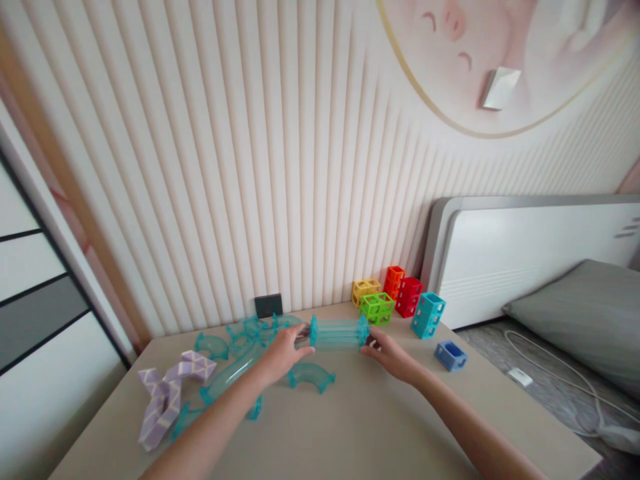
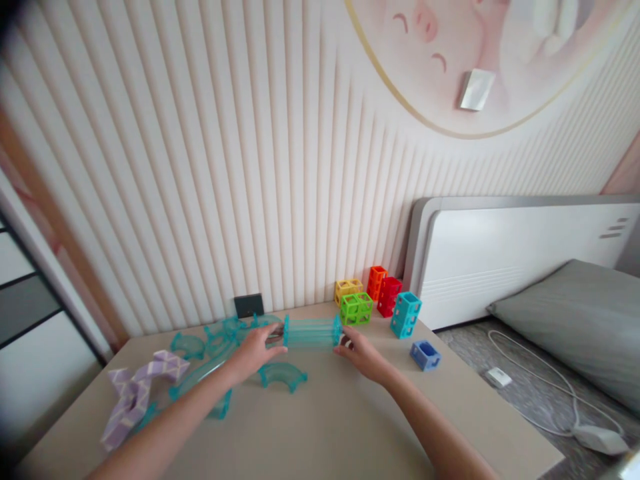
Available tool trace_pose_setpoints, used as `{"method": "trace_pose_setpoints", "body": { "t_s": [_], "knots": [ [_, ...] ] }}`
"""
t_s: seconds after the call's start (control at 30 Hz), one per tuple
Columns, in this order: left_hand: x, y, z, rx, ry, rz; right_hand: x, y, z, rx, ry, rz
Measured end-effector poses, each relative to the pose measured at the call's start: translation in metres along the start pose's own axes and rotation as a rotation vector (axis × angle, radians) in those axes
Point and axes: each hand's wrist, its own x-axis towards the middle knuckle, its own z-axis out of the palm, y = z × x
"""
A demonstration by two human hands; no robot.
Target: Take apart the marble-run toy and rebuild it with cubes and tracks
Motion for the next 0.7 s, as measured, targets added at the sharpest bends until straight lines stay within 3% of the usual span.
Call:
{"method": "trace_pose_setpoints", "body": {
  "t_s": [0.2,0.4,0.7],
  "knots": [
    [0.030,-0.020,0.021,-0.056,-0.059,-0.007,0.011,0.021,-0.009,-0.077,0.001,0.017],
    [0.033,-0.034,0.025,-0.020,-0.047,-0.040,0.015,0.026,-0.001,-0.154,0.015,0.020],
    [0.030,-0.033,0.023,0.130,-0.052,-0.048,0.011,0.011,0.011,-0.299,0.110,0.071]
  ]
}}
